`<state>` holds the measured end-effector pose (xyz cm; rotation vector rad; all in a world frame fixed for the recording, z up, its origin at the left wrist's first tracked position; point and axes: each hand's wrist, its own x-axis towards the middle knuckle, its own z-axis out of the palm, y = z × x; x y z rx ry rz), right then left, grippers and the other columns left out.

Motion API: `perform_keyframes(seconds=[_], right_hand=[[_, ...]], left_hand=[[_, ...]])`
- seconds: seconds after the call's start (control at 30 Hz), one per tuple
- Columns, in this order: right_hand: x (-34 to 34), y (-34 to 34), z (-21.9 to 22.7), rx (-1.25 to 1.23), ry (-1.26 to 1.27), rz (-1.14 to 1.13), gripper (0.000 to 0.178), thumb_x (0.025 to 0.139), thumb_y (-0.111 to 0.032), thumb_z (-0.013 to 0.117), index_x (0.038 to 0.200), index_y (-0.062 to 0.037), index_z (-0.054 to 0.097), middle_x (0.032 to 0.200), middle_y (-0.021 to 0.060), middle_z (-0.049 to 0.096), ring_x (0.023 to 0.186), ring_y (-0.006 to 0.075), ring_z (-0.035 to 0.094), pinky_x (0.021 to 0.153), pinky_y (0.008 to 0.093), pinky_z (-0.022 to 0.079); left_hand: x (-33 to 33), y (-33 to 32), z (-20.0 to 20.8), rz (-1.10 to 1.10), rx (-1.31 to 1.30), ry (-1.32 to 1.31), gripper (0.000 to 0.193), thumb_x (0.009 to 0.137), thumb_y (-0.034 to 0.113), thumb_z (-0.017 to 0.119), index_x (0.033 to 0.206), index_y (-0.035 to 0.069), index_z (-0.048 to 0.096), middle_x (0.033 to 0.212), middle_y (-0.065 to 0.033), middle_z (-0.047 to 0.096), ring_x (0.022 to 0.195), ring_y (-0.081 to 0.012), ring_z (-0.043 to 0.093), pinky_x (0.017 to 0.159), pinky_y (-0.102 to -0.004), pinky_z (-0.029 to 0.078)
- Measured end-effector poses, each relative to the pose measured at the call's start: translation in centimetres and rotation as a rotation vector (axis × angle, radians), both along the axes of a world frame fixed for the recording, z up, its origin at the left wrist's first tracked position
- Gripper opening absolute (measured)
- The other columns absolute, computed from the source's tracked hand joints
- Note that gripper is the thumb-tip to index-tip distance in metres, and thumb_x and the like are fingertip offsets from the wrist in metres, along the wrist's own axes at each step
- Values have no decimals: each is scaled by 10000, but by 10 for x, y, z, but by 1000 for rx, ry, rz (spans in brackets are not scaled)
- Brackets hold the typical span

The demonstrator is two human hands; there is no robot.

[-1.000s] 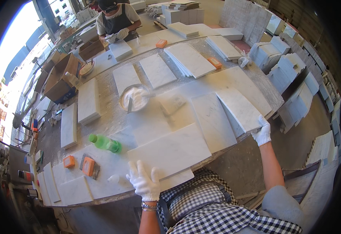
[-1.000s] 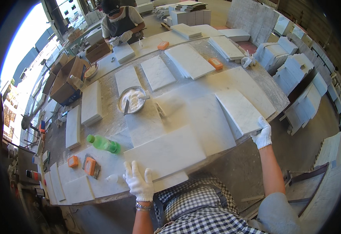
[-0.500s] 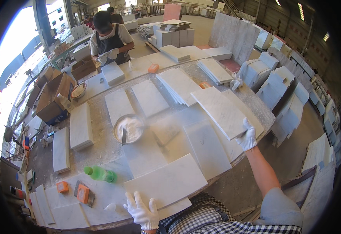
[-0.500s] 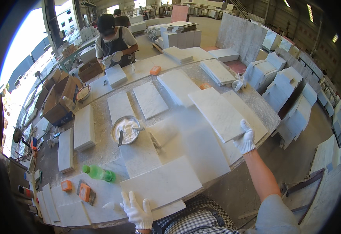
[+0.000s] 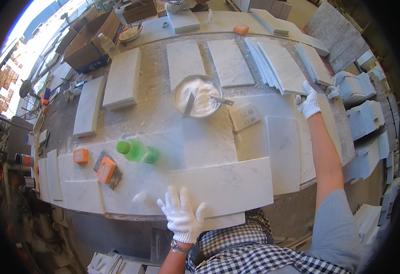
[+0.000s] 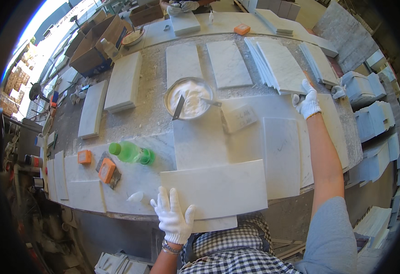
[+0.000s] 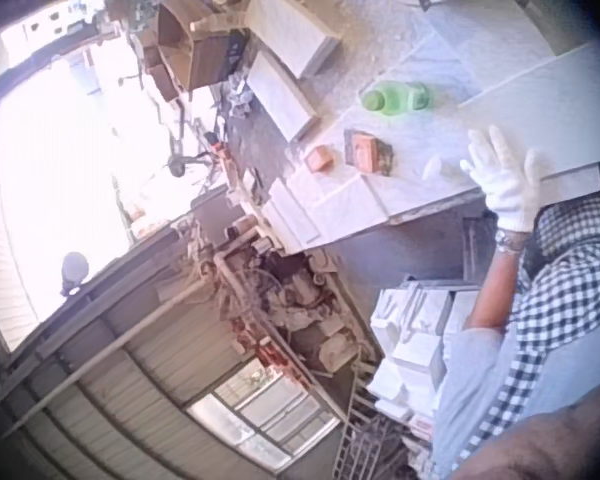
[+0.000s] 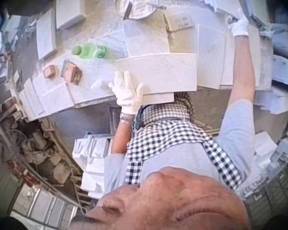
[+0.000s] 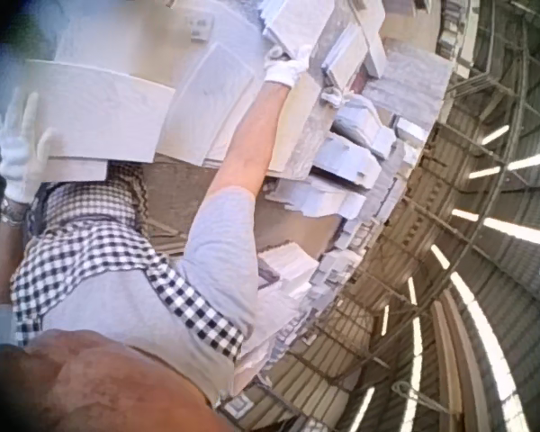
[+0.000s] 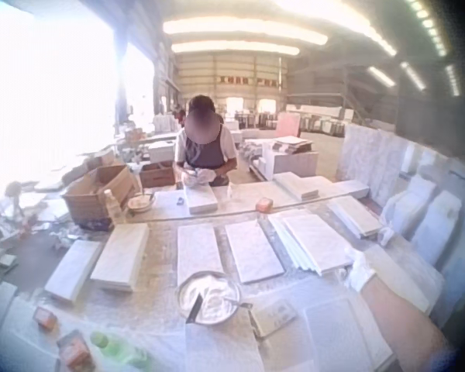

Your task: The person wipes and sands white rectangular tiles on a workbench, then marks one with a marker. They handle the tiles one at a time, using a sanding block and a marker, and place finished pieces into a stack.

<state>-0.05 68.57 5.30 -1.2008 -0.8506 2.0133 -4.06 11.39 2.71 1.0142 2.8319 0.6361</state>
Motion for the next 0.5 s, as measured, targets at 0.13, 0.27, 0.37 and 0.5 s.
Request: perform_keyframes(seconds=[0.13, 0.27, 0.37, 0.5], right_hand=[[42, -13, 18, 115, -616, 354, 636, 879, -730, 562, 946, -106, 664, 668, -22, 554, 453, 82, 477, 343, 229, 312], [83, -33, 39, 196, -642, 336, 688, 907, -730, 518, 982, -64, 672, 678, -27, 549, 453, 69, 448, 352, 244, 312], [110, -59, 52, 222, -625, 347, 653, 931, -691, 522, 994, -58, 672, 679, -15, 554, 459, 88, 467, 353, 258, 343], [123, -97, 56, 263, -561, 392, 617, 958, -629, 534, 999, -29, 670, 682, 2, 559, 476, 117, 518, 356, 302, 429]], left_hand=[[-2, 1, 17, -66, -254, -26, 903, 914, 546, 596, 1535, -24, 271, 1581, -336, 218, 1446, -581, 162, 1116, -753, -18], [-20, 22, 23, -17, -347, 47, 946, 894, 701, 498, 1524, 13, 340, 1581, -323, 235, 1449, -559, 178, 1121, -758, 23], [-32, 74, 10, 60, -216, 95, 944, 885, 695, 513, 1529, 26, 343, 1597, -319, 203, 1468, -555, 125, 1128, -745, -1], [36, 139, 10, -529, 43, 24, 854, 865, 666, 574, 1467, 70, 467, 1576, -243, 317, 1475, -482, 209, 1164, -693, 60]])
